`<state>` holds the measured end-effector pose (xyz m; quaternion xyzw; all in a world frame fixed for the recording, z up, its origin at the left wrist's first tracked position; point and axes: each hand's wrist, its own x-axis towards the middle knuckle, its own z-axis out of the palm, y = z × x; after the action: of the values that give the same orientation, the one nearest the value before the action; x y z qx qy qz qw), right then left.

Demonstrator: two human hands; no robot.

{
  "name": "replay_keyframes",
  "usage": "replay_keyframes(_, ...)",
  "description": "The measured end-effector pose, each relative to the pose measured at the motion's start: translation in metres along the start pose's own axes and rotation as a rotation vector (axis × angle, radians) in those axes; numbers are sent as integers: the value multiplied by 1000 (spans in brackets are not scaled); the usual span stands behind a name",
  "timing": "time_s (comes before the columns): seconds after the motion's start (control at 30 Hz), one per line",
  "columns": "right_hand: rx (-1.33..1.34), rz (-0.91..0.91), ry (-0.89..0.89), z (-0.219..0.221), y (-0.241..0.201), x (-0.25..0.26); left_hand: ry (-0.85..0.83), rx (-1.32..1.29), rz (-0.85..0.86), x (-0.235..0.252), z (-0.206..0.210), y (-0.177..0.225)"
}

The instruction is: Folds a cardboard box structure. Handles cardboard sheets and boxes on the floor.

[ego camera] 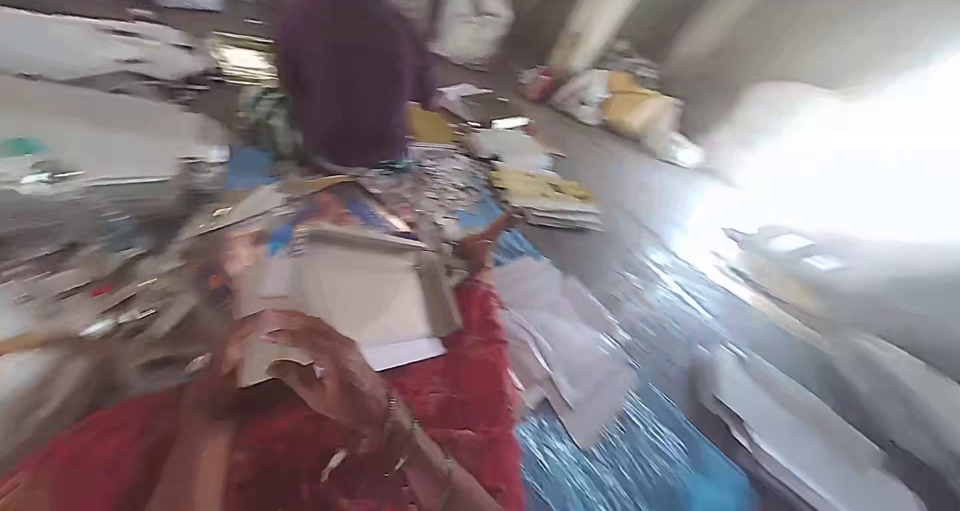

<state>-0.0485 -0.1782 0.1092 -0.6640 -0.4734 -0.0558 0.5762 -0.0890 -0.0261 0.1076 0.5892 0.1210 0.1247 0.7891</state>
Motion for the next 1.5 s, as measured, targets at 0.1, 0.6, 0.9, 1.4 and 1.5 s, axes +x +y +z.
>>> replay_keyframes(0.1, -163, 160, 153, -42, 26, -31, 21, -114, -159, 40, -22, -54)
replay_keyframes(0.6, -328, 162, 389, -53, -13, -26, -668, -35, 21, -32, 41, -4)
replay_keyframes(0.9, 17, 2, 637, -68, -38, -26, -520, -106, 167, -11, 56, -43)
replay_keyframes(1.4, 764, 544, 1122, -134, -47, -67, 96, -222, -51, 8, 25, 0)
replay_keyframes(1.5, 687, 422, 1210, -160, -66, -80, 55, -269, -50, 9, 25, -2)
